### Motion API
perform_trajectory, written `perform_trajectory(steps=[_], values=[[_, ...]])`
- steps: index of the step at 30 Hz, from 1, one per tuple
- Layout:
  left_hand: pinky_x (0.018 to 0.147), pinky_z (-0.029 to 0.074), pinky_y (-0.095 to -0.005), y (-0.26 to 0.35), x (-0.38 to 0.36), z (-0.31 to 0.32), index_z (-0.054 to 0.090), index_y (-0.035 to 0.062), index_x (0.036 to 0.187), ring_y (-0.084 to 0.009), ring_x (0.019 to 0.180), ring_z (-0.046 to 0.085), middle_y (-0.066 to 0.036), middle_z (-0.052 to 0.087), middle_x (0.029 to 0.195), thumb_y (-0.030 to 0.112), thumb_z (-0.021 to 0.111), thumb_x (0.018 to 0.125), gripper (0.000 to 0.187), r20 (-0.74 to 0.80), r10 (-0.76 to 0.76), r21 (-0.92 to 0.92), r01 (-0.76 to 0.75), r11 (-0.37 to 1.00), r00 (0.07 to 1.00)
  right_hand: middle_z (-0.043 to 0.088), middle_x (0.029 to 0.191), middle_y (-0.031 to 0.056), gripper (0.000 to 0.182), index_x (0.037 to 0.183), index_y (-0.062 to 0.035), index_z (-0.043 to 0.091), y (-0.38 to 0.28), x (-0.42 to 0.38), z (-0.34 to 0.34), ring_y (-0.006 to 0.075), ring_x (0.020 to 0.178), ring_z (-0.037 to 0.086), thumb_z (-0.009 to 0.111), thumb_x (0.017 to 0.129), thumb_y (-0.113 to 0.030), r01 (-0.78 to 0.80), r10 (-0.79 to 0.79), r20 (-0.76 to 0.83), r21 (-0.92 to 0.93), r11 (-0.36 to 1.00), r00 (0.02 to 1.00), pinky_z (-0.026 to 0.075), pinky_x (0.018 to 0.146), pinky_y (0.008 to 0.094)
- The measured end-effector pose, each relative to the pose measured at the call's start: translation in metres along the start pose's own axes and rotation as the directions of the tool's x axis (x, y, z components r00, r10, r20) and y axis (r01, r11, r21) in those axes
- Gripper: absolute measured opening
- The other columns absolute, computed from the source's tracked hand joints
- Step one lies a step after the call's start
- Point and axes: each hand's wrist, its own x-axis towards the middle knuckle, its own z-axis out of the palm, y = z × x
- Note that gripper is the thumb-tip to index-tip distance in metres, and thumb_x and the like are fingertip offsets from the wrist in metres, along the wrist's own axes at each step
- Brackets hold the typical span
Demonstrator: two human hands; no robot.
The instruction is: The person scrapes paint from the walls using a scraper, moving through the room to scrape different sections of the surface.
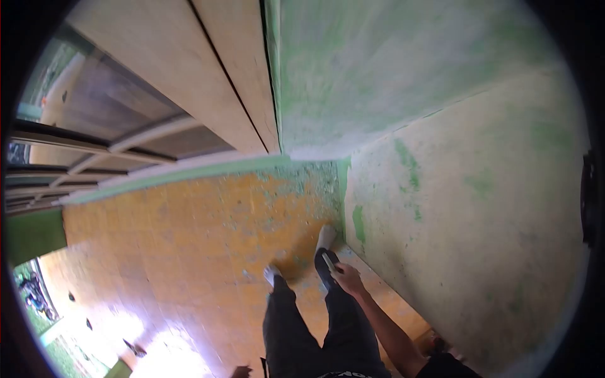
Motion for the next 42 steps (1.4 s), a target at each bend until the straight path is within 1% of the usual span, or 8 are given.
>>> perform_trajectory(steps=[4, 6, 11, 20, 27, 30, 33, 42], values=[[0.045, 0.043, -0.0344, 0.098, -0.027, -0.016, 0.065, 0.0016, 0.097, -0.0175, 0.048, 0.049, -0.007, 0.054, 0.058, 0.041, 0.056, 0.093, 0.040, 0.019, 0.001, 0.026, -0.002, 1.000, 1.000, 0.069, 0.075, 0.0116, 0.031, 0.097, -0.0022, 0.068, 0.018, -0.062, 0.002, 0.0226, 0.072, 0.068, 0.068, 0.074, -0.022, 0.192, -0.254, -0.165, -0.321, 0.928, 0.953, 0.052, 0.070, 0.0332], [0.051, 0.047, -0.0323, 0.103, -0.053, -0.053, 0.064, 0.0033, 0.083, -0.0172, 0.053, 0.056, -0.008, 0.058, 0.063, 0.042, 0.059, 0.091, 0.040, -0.014, -0.038, 0.222, 0.040, 0.974, 0.999, 0.068, 0.073, 0.0140, 0.031, 0.101, -0.0043, 0.068, -0.018, -0.101, -0.009, 0.0266, 0.071, 0.069, 0.068, 0.073, -0.017, -0.013, 0.014, 0.005, -0.131, 0.991, 1.000, 0.053, 0.069, 0.0348], [0.047, 0.047, -0.0337, 0.242, -0.111, -0.122, 0.062, -0.0031, 0.082, -0.0186, 0.047, 0.054, -0.008, 0.056, 0.062, 0.049, 0.062, 0.087, 0.053, -0.224, 0.205, 0.217, -0.156, 0.964, 0.953, 0.068, 0.072, 0.0147, 0.032, 0.102, -0.0022, 0.065, -0.093, -0.189, 0.016, 0.0282, 0.069, 0.068, 0.069, 0.075, -0.017, 0.128, -0.145, -0.227, -0.088, 0.988, 0.963, 0.053, 0.066, 0.0367], [0.044, 0.036, -0.0257, 0.520, -0.284, 0.007, 0.051, 0.0105, 0.073, -0.0095, 0.046, 0.044, 0.004, 0.042, 0.055, 0.060, 0.046, 0.093, 0.053, 0.583, 0.403, 0.049, -0.526, 0.849, 0.705, 0.069, 0.082, 0.0158, 0.027, 0.102, -0.0013, 0.062, -0.257, -0.258, 0.015, 0.0274, 0.077, 0.068, 0.068, 0.081, -0.018, 0.463, -0.386, -0.357, 0.163, 0.871, 0.851, 0.052, 0.070, 0.0373], [0.046, 0.038, -0.0245, 0.618, -0.313, 0.091, 0.055, 0.0072, 0.085, -0.0108, 0.049, 0.046, -0.002, 0.052, 0.065, 0.044, 0.045, 0.095, 0.040, 0.603, 0.456, 0.161, -0.659, 0.735, 0.655, 0.068, 0.092, 0.0149, 0.037, 0.118, -0.0033, 0.058, -0.258, -0.237, -0.005, 0.0246, 0.082, 0.067, 0.066, 0.085, -0.018, 0.520, -0.314, -0.535, 0.292, 0.803, 0.785, 0.052, 0.075, 0.0350], [0.045, 0.039, -0.0259, 0.649, -0.314, 0.102, 0.053, 0.0044, 0.086, -0.0116, 0.049, 0.044, -0.001, 0.045, 0.061, 0.037, 0.037, 0.096, 0.038, 0.733, 0.525, -0.091, -0.703, 0.706, 0.432, 0.060, 0.112, 0.0126, 0.051, 0.137, -0.0104, 0.045, -0.238, -0.216, 0.002, 0.0224, 0.098, 0.062, 0.060, 0.090, -0.022, 0.506, -0.144, -0.598, 0.498, 0.704, 0.788, 0.051, 0.081, 0.0357], [0.046, 0.040, -0.0277, 0.661, -0.339, 0.119, 0.050, 0.0041, 0.081, -0.0139, 0.050, 0.045, -0.004, 0.045, 0.062, 0.035, 0.039, 0.094, 0.035, 0.736, 0.483, -0.135, -0.597, 0.791, 0.474, 0.058, 0.114, 0.0108, 0.059, 0.146, -0.0138, 0.035, -0.243, -0.201, 0.005, 0.0214, 0.100, 0.060, 0.056, 0.092, -0.028, 0.378, -0.036, -0.377, 0.912, 0.160, 0.925, 0.050, 0.083, 0.0356], [0.068, 0.048, -0.0323, 0.729, -0.243, 0.129, 0.057, 0.0044, 0.087, -0.0201, 0.073, 0.058, -0.007, 0.058, 0.077, 0.030, 0.045, 0.092, 0.029, 0.635, 0.313, 0.055, -0.445, 0.894, 0.706, 0.067, 0.091, 0.0140, 0.079, 0.152, -0.0076, 0.013, -0.297, -0.113, 0.025, 0.0193, 0.082, 0.065, 0.059, 0.093, -0.032, 0.332, 0.332, -0.451, 0.873, 0.359, 0.828, 0.051, 0.073, 0.0323]])
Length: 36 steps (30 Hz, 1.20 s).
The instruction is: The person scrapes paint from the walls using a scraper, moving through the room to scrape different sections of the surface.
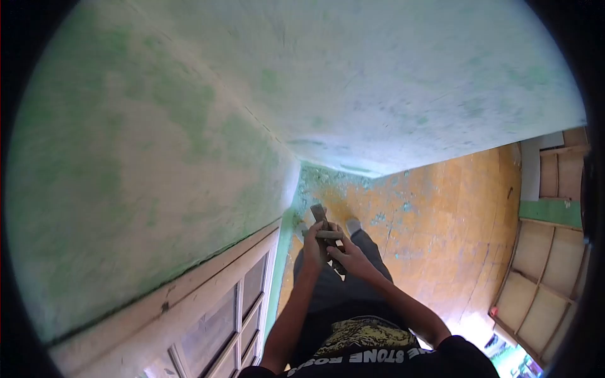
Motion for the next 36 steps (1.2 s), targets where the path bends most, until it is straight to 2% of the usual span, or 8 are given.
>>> perform_trajectory(steps=[5, 11, 14, 17, 21, 25, 29, 36], values=[[0.092, 0.044, -0.0349, 0.010, 0.072, -0.097, 0.062, 0.0000, 0.108, -0.0215, 0.093, 0.064, -0.011, 0.068, 0.105, 0.032, 0.046, 0.092, 0.039, 0.063, -0.281, 0.423, 0.230, 0.877, 0.958, 0.066, 0.076, 0.0106, 0.069, 0.146, -0.0038, 0.031, 0.046, 0.063, 0.016, 0.0169, 0.068, 0.066, 0.061, 0.089, -0.028, -0.158, 0.158, 0.015, -0.004, 0.987, 0.987, 0.052, 0.065, 0.0307], [0.092, 0.047, -0.0384, -0.003, 0.174, -0.198, 0.045, -0.0018, 0.133, -0.0260, 0.102, 0.062, -0.016, 0.056, 0.129, 0.019, 0.046, 0.085, 0.052, -0.066, -0.333, 0.280, 0.338, 0.899, 0.941, 0.059, 0.064, 0.0054, 0.035, 0.114, -0.0032, 0.062, 0.141, 0.184, 0.004, 0.0129, 0.051, 0.057, 0.060, 0.087, -0.024, -0.241, 0.241, 0.017, 0.112, 0.964, 0.971, 0.046, 0.047, 0.0284], [0.064, 0.054, -0.0346, -0.031, 0.221, -0.233, 0.049, 0.0016, 0.122, -0.0248, 0.072, 0.067, -0.020, 0.064, 0.112, 0.038, 0.054, 0.092, 0.047, -0.218, -0.163, 0.425, 0.244, 0.872, 0.962, 0.057, 0.072, 0.0060, 0.031, 0.115, -0.0046, 0.054, 0.177, 0.242, -0.005, 0.0135, 0.053, 0.057, 0.057, 0.087, -0.019, -0.262, 0.283, -0.100, 0.188, 0.947, 0.954, 0.044, 0.047, 0.0276], [0.057, 0.052, -0.0322, -0.058, 0.255, -0.244, 0.048, 0.0014, 0.123, -0.0243, 0.068, 0.067, -0.020, 0.065, 0.108, 0.040, 0.054, 0.092, 0.050, -0.288, -0.207, 0.559, 0.339, 0.757, 0.935, 0.056, 0.077, 0.0063, 0.026, 0.113, -0.0056, 0.051, 0.227, 0.303, -0.018, 0.0133, 0.058, 0.056, 0.053, 0.089, -0.016, -0.237, 0.268, -0.129, 0.218, 0.947, 0.955, 0.043, 0.048, 0.0275], [0.054, 0.049, -0.0306, -0.078, 0.316, -0.254, 0.058, 0.0007, 0.107, -0.0212, 0.061, 0.064, -0.015, 0.067, 0.095, 0.041, 0.054, 0.092, 0.043, -0.236, -0.289, 0.574, 0.373, 0.729, 0.928, 0.052, 0.073, 0.0050, 0.021, 0.111, -0.0067, 0.049, 0.254, 0.375, -0.009, 0.0127, 0.053, 0.053, 0.048, 0.092, -0.016, -0.171, 0.279, -0.127, 0.535, 0.828, 0.952, 0.042, 0.043, 0.0281], [0.056, 0.048, -0.0275, -0.071, 0.398, -0.252, 0.060, 0.0050, 0.095, -0.0148, 0.059, 0.059, -0.006, 0.061, 0.076, 0.038, 0.054, 0.094, 0.034, -0.148, -0.030, 0.521, 0.104, 0.847, 0.989, 0.052, 0.075, 0.0054, 0.013, 0.100, -0.0049, 0.049, 0.230, 0.441, -0.001, 0.0115, 0.055, 0.050, 0.046, 0.094, -0.016, -0.012, 0.228, -0.176, 0.766, 0.643, 0.957, 0.040, 0.045, 0.0237], [0.048, 0.036, -0.0187, -0.045, 0.451, -0.229, 0.058, 0.0118, 0.085, -0.0019, 0.053, 0.045, 0.007, 0.052, 0.068, 0.026, 0.062, 0.092, 0.016, -0.086, -0.092, 0.334, 0.116, 0.935, 0.992, 0.051, 0.075, 0.0069, 0.012, 0.093, -0.0013, 0.048, 0.219, 0.494, -0.006, 0.0104, 0.054, 0.046, 0.046, 0.095, -0.012, 0.097, 0.155, -0.201, 0.857, 0.507, 0.967, 0.037, 0.043, 0.0214], [0.037, 0.029, -0.0167, -0.026, 0.486, -0.213, 0.054, 0.0117, 0.077, -0.0015, 0.042, 0.038, 0.008, 0.049, 0.062, 0.017, 0.059, 0.093, 0.017, 0.040, -0.165, 0.236, 0.152, 0.960, 0.985, 0.048, 0.071, 0.0070, 0.001, 0.087, -0.0022, 0.045, 0.204, 0.528, -0.010, 0.0115, 0.053, 0.046, 0.045, 0.088, -0.002, 0.119, 0.164, -0.180, 0.938, 0.325, 0.970, 0.035, 0.039, 0.0239]])
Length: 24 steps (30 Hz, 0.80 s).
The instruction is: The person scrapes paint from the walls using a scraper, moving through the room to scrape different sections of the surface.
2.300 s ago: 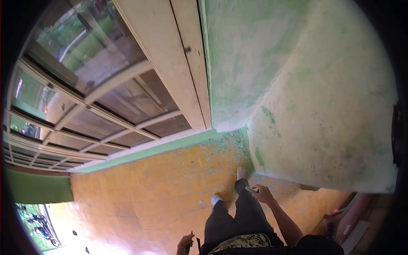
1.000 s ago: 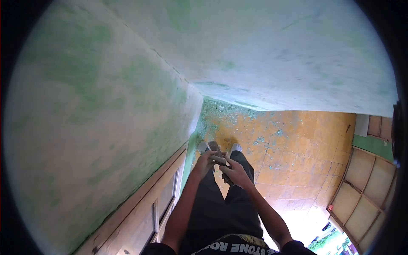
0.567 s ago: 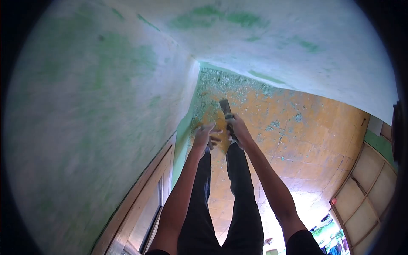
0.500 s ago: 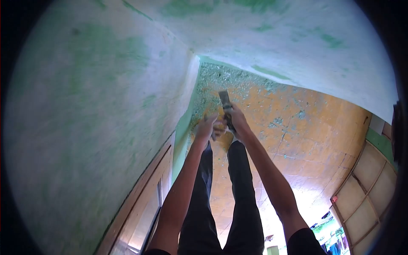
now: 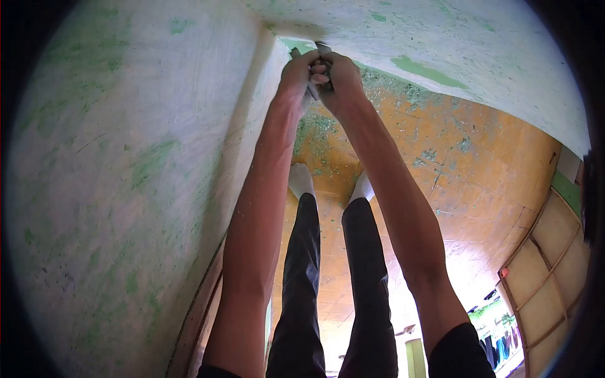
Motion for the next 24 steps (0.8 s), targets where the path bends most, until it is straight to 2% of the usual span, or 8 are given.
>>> perform_trajectory(steps=[2, 4, 10, 13, 15, 17, 21, 24], values=[[0.035, 0.030, -0.0163, 0.003, 0.012, -0.009, 0.055, 0.0105, 0.080, -0.0006, 0.042, 0.037, 0.008, 0.047, 0.062, 0.015, 0.058, 0.093, 0.015, 0.045, -0.003, 0.044, 0.001, 0.999, 0.999, 0.047, 0.071, 0.0067, 0.002, 0.086, -0.0026, 0.045, 0.006, 0.003, -0.003, 0.0116, 0.052, 0.045, 0.044, 0.088, -0.002, -0.014, 0.014, 0.007, -0.006, 1.000, 1.000, 0.035, 0.038, 0.0242], [0.036, 0.031, -0.0161, 0.002, 0.001, -0.008, 0.057, 0.0087, 0.080, -0.0018, 0.044, 0.038, 0.007, 0.047, 0.063, 0.016, 0.057, 0.093, 0.015, 0.049, 0.015, 0.037, -0.017, 0.999, 0.999, 0.046, 0.069, 0.0058, 0.002, 0.087, -0.0030, 0.045, 0.013, -0.011, 0.006, 0.0112, 0.050, 0.044, 0.043, 0.088, -0.003, 0.175, -0.182, -0.030, -0.147, 0.974, 0.983, 0.034, 0.037, 0.0241], [0.037, 0.035, -0.0163, -0.008, 0.001, -0.025, 0.064, 0.0065, 0.096, -0.0028, 0.049, 0.042, 0.006, 0.047, 0.066, 0.021, 0.054, 0.094, 0.017, 0.058, 0.052, 0.192, -0.062, 0.979, 0.997, 0.046, 0.069, 0.0046, 0.001, 0.090, -0.0054, 0.045, 0.032, -0.005, -0.007, 0.0105, 0.048, 0.043, 0.044, 0.089, -0.006, 0.230, -0.227, 0.038, -0.193, 0.954, 0.973, 0.032, 0.034, 0.0243], [0.038, 0.028, -0.0151, -0.020, -0.016, -0.028, 0.062, 0.0083, 0.105, 0.0016, 0.050, 0.037, 0.009, 0.044, 0.068, 0.019, 0.055, 0.096, 0.016, -0.016, 0.134, 0.159, -0.130, 0.979, 0.991, 0.046, 0.069, 0.0041, 0.002, 0.092, -0.0063, 0.045, 0.030, -0.024, -0.013, 0.0099, 0.048, 0.043, 0.045, 0.090, -0.007, 0.242, -0.235, 0.067, -0.144, 0.959, 0.970, 0.031, 0.034, 0.0241], [0.049, 0.047, -0.0207, -0.040, -0.029, -0.047, 0.054, 0.0024, 0.130, -0.0067, 0.068, 0.054, -0.004, 0.060, 0.093, 0.026, 0.051, 0.097, 0.041, -0.005, 0.208, 0.242, -0.200, 0.950, 0.978, 0.046, 0.071, 0.0044, 0.005, 0.097, -0.0058, 0.046, 0.030, -0.011, -0.015, 0.0087, 0.049, 0.042, 0.045, 0.092, -0.007, 0.215, -0.221, -0.015, -0.161, 0.963, 0.975, 0.031, 0.036, 0.0220], [0.055, 0.052, -0.0267, -0.066, -0.058, -0.052, 0.047, 0.0016, 0.136, -0.0120, 0.071, 0.061, -0.010, 0.063, 0.104, 0.028, 0.051, 0.097, 0.047, -0.300, 0.238, 0.276, -0.154, 0.949, 0.924, 0.046, 0.074, 0.0046, 0.009, 0.102, -0.0053, 0.046, 0.034, -0.005, -0.019, 0.0075, 0.051, 0.042, 0.045, 0.093, -0.007, 0.180, -0.198, -0.088, -0.175, 0.968, 0.976, 0.031, 0.037, 0.0200], [0.066, 0.056, -0.0312, -0.133, -0.102, -0.116, 0.057, -0.0027, 0.124, -0.0222, 0.076, 0.068, -0.014, 0.066, 0.109, 0.030, 0.049, 0.097, 0.043, -0.278, 0.128, 0.591, 0.065, 0.804, 0.952, 0.046, 0.074, 0.0051, 0.015, 0.107, -0.0053, 0.047, 0.030, -0.026, -0.011, 0.0076, 0.052, 0.042, 0.047, 0.093, -0.008, 0.199, -0.207, -0.039, -0.155, 0.968, 0.977, 0.031, 0.037, 0.0199], [0.063, 0.054, -0.0306, -0.163, -0.137, -0.132, 0.066, -0.0038, 0.097, -0.0218, 0.072, 0.069, -0.016, 0.069, 0.086, 0.033, 0.053, 0.094, 0.039, -0.345, -0.003, 0.784, 0.290, 0.550, 0.939, 0.047, 0.074, 0.0051, 0.019, 0.112, -0.0053, 0.047, 0.036, -0.013, -0.015, 0.0073, 0.052, 0.041, 0.047, 0.093, -0.008, 0.188, -0.200, -0.041, -0.198, 0.962, 0.979, 0.031, 0.037, 0.0202]])
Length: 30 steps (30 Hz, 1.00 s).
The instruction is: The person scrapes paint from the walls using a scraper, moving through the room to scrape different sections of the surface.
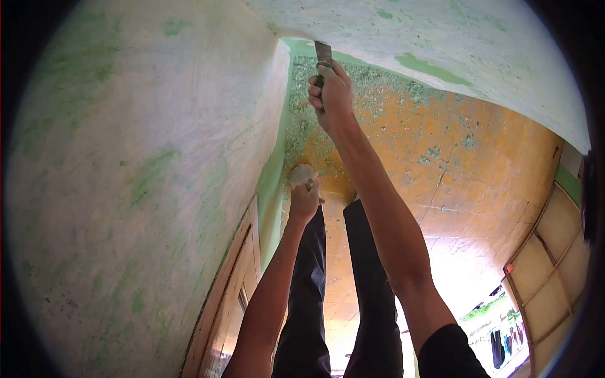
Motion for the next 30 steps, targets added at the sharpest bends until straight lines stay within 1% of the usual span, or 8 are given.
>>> perform_trajectory(steps=[2, 4, 7, 15, 18, 20, 27, 30], values=[[0.062, 0.053, -0.0320, -0.035, -0.003, 0.007, 0.067, -0.0035, 0.086, -0.0221, 0.071, 0.069, -0.017, 0.069, 0.077, 0.033, 0.053, 0.093, 0.040, 0.031, -0.058, 0.115, 0.054, 0.992, 0.998, 0.047, 0.074, 0.0050, 0.022, 0.115, -0.0054, 0.047, 0.002, 0.000, -0.003, 0.0071, 0.051, 0.041, 0.047, 0.093, -0.008, -0.004, 0.004, -0.019, -0.022, 1.000, 1.000, 0.031, 0.037, 0.0203], [0.073, 0.051, -0.0483, -0.060, -0.004, 0.010, 0.067, -0.0005, 0.091, -0.0400, 0.082, 0.066, -0.027, 0.066, 0.082, 0.030, 0.053, 0.091, 0.034, 0.026, 0.100, 0.390, -0.102, 0.915, 0.995, 0.047, 0.074, 0.0047, 0.023, 0.117, -0.0055, 0.047, -0.006, -0.013, 0.000, 0.0068, 0.051, 0.041, 0.047, 0.094, -0.008, 0.024, -0.024, -0.008, -0.039, 0.999, 1.000, 0.031, 0.037, 0.0204], [0.077, 0.048, -0.0525, -0.070, -0.003, 0.005, 0.067, 0.0006, 0.087, -0.0450, 0.087, 0.062, -0.027, 0.065, 0.085, 0.033, 0.053, 0.089, 0.035, 0.021, 0.094, 0.481, -0.093, 0.872, 0.995, 0.047, 0.073, 0.0044, 0.025, 0.118, -0.0056, 0.047, -0.003, 0.000, -0.007, 0.0066, 0.051, 0.041, 0.047, 0.093, -0.008, 0.005, -0.005, -0.003, -0.043, 0.999, 1.000, 0.031, 0.037, 0.0203], [0.072, 0.049, -0.0498, -0.053, 0.032, -0.021, 0.067, -0.0008, 0.082, -0.0427, 0.079, 0.065, -0.026, 0.065, 0.080, 0.037, 0.053, 0.088, 0.040, -0.057, 0.135, 0.470, -0.092, 0.878, 0.989, 0.046, 0.068, 0.0017, 0.027, 0.117, -0.0071, 0.050, 0.002, 0.005, -0.009, 0.0079, 0.049, 0.042, 0.049, 0.090, -0.009, 0.057, -0.055, 0.029, -0.075, 0.996, 0.998, 0.032, 0.037, 0.0234], [0.055, 0.047, -0.0396, -0.021, 0.046, -0.028, 0.063, 0.0013, 0.077, -0.0278, 0.054, 0.062, -0.014, 0.062, 0.063, 0.040, 0.055, 0.091, 0.042, -0.035, 0.056, 0.298, -0.043, 0.953, 0.998, 0.046, 0.067, 0.0014, 0.029, 0.118, -0.0071, 0.050, 0.001, 0.002, -0.010, 0.0078, 0.048, 0.042, 0.049, 0.090, -0.009, 0.056, -0.054, 0.030, -0.076, 0.996, 0.998, 0.032, 0.037, 0.0234], [0.044, 0.043, -0.0347, 0.005, 0.056, -0.027, 0.065, 0.0010, 0.079, -0.0195, 0.046, 0.057, -0.009, 0.060, 0.062, 0.036, 0.057, 0.090, 0.038, -0.053, -0.017, -0.117, 0.011, 0.993, 0.998, 0.046, 0.067, 0.0014, 0.028, 0.118, -0.0077, 0.051, -0.003, -0.011, -0.006, 0.0076, 0.048, 0.041, 0.050, 0.090, -0.010, 0.061, -0.057, 0.047, -0.084, 0.995, 0.997, 0.032, 0.037, 0.0232], [0.039, 0.038, -0.0274, 0.129, 0.070, -0.043, 0.063, 0.0007, 0.097, -0.0127, 0.042, 0.051, -0.006, 0.060, 0.072, 0.033, 0.055, 0.092, 0.033, -0.099, 0.122, -0.337, -0.149, 0.930, 0.988, 0.048, 0.071, 0.0026, 0.023, 0.114, -0.0075, 0.051, 0.007, -0.001, 0.004, 0.0062, 0.050, 0.042, 0.049, 0.091, -0.009, 0.036, -0.036, 0.008, -0.021, 0.999, 0.999, 0.030, 0.036, 0.0196], [0.041, 0.034, -0.0221, 0.162, 0.082, -0.045, 0.063, 0.0065, 0.093, -0.0070, 0.050, 0.048, 0.001, 0.055, 0.071, 0.031, 0.057, 0.092, 0.025, -0.097, 0.175, -0.624, -0.197, 0.756, 0.980, 0.047, 0.066, 0.0022, 0.022, 0.111, -0.0062, 0.051, 0.003, -0.009, 0.000, 0.0078, 0.047, 0.042, 0.050, 0.089, -0.009, 0.054, -0.054, 0.062, 0.003, 0.999, 0.997, 0.031, 0.035, 0.0233]])
